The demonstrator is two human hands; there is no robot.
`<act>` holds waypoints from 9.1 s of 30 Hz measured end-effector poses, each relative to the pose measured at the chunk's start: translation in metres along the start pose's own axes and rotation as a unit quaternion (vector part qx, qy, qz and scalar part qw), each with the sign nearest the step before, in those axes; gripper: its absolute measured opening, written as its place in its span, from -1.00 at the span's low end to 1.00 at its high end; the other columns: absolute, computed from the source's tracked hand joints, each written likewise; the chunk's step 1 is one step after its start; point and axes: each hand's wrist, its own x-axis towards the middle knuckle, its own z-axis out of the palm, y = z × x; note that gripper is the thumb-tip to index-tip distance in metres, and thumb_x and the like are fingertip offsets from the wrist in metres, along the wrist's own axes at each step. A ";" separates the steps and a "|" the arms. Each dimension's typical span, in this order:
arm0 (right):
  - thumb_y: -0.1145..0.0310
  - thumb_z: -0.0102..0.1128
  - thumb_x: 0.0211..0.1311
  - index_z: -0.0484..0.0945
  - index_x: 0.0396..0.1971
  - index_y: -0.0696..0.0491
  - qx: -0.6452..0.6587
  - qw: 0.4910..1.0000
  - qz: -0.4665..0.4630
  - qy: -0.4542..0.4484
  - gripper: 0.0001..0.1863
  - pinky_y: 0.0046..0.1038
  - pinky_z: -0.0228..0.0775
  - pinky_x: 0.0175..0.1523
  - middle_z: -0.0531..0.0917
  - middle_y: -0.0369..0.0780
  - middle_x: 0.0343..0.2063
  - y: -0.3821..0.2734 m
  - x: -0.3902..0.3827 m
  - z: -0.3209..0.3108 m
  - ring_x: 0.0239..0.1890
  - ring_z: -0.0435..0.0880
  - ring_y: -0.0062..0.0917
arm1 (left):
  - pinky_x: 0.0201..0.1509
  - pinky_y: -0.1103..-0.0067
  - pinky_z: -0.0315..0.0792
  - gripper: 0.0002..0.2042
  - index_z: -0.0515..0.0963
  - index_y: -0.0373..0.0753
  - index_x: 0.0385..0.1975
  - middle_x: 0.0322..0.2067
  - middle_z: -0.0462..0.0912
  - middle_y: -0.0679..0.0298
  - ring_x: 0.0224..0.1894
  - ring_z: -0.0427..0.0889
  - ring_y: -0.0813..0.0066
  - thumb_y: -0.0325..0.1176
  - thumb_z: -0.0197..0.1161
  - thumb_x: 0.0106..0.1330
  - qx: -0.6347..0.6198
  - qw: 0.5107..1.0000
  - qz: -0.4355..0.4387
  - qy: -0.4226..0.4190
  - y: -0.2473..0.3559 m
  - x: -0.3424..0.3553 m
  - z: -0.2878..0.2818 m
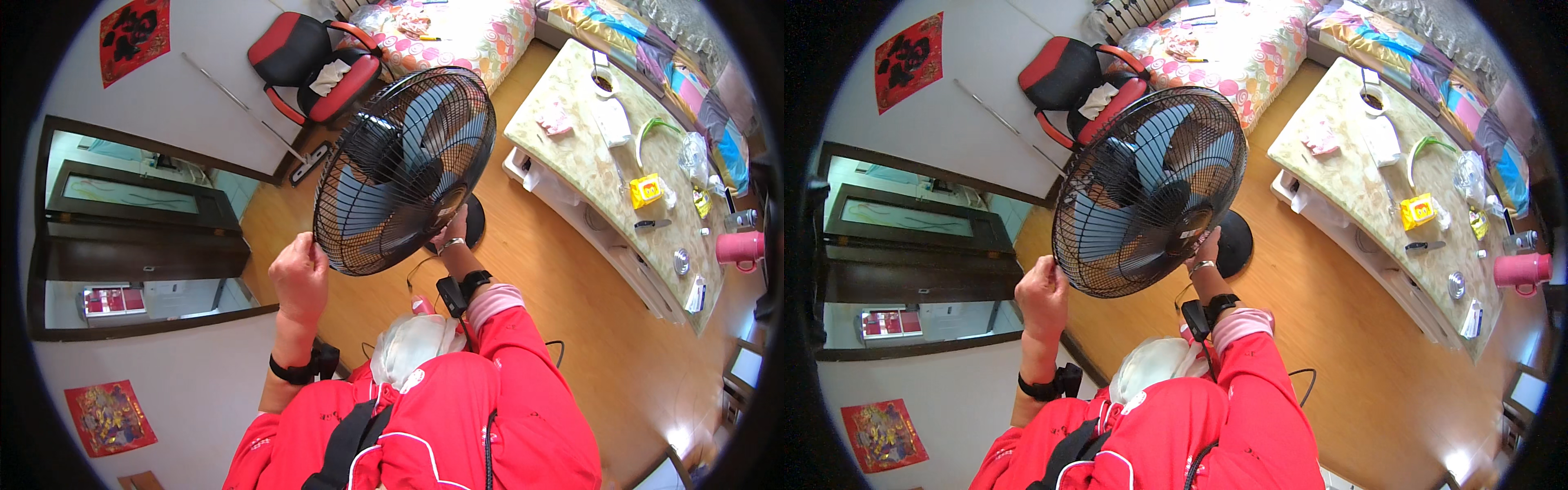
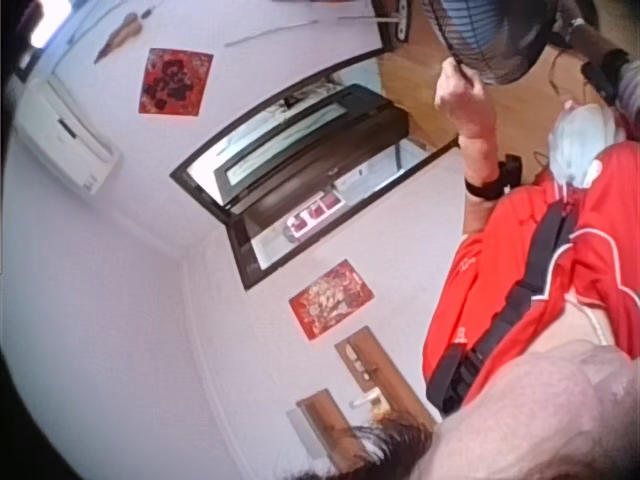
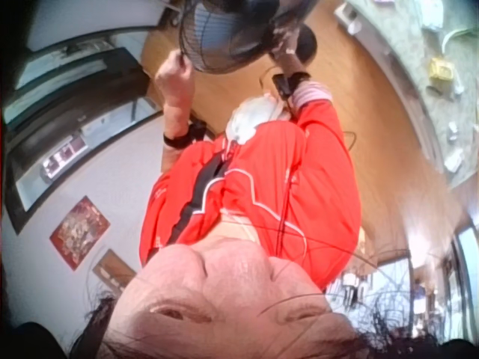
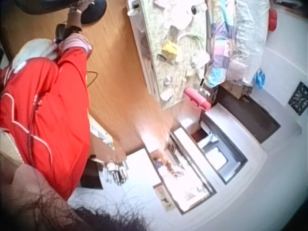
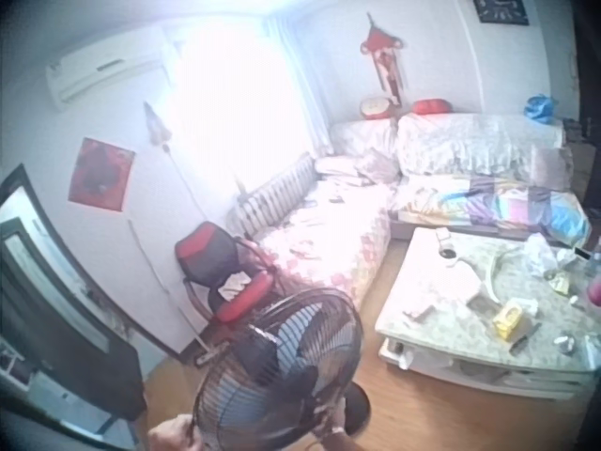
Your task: The person removes the front grille of a black table fan, retrieves a rubber band from a drawer, and uses it to secure the fan grille. They then retrieve a roll of yellow tape from the same drawer and apply a piece of tape to the fan grille.
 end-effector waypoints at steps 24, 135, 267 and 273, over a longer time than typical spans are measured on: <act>-0.36 -0.53 0.42 0.25 0.44 -0.11 -0.045 0.993 0.113 0.009 -0.17 0.36 -0.02 0.35 0.32 -0.20 0.44 0.019 -0.057 0.014 0.43 0.28 -0.11 | -0.37 0.41 0.47 -0.88 0.58 -0.37 -0.27 -0.53 0.55 0.12 -0.48 0.57 0.19 -0.62 0.24 0.20 0.044 0.982 0.162 0.087 0.017 0.051 -0.015; -0.36 -0.38 0.34 0.42 0.30 -0.06 -0.127 0.980 0.155 -0.011 -0.18 0.29 -0.05 0.41 0.53 -0.16 0.26 0.035 -0.052 -0.007 0.35 0.39 -0.12 | -0.32 0.42 0.48 -0.68 0.63 -0.29 -0.17 -0.37 0.57 0.20 -0.35 0.57 0.22 -0.72 0.29 0.05 -0.083 0.954 0.143 0.250 0.006 0.040 0.034; 0.23 0.32 0.17 0.32 0.32 -0.02 -0.790 0.459 -0.354 0.203 -0.31 0.08 0.10 0.44 0.38 0.01 0.26 -0.581 -0.053 -0.700 0.33 0.35 -0.10 | -0.35 0.46 0.43 -0.68 0.41 -0.33 -0.28 -0.47 0.44 0.15 -0.46 0.47 0.23 -0.70 0.39 0.04 -0.155 0.857 -0.032 -0.491 0.411 -0.395 0.418; 0.12 0.32 0.17 0.19 0.44 -0.22 -0.789 0.515 -0.179 0.283 -0.18 0.00 0.34 0.32 0.32 0.08 0.31 -0.578 0.031 -0.641 0.26 0.40 0.05 | -0.36 0.46 0.43 -0.68 0.42 -0.33 -0.29 -0.47 0.44 0.14 -0.46 0.48 0.23 -0.70 0.41 0.03 -0.155 0.855 -0.026 -0.494 0.410 -0.402 0.420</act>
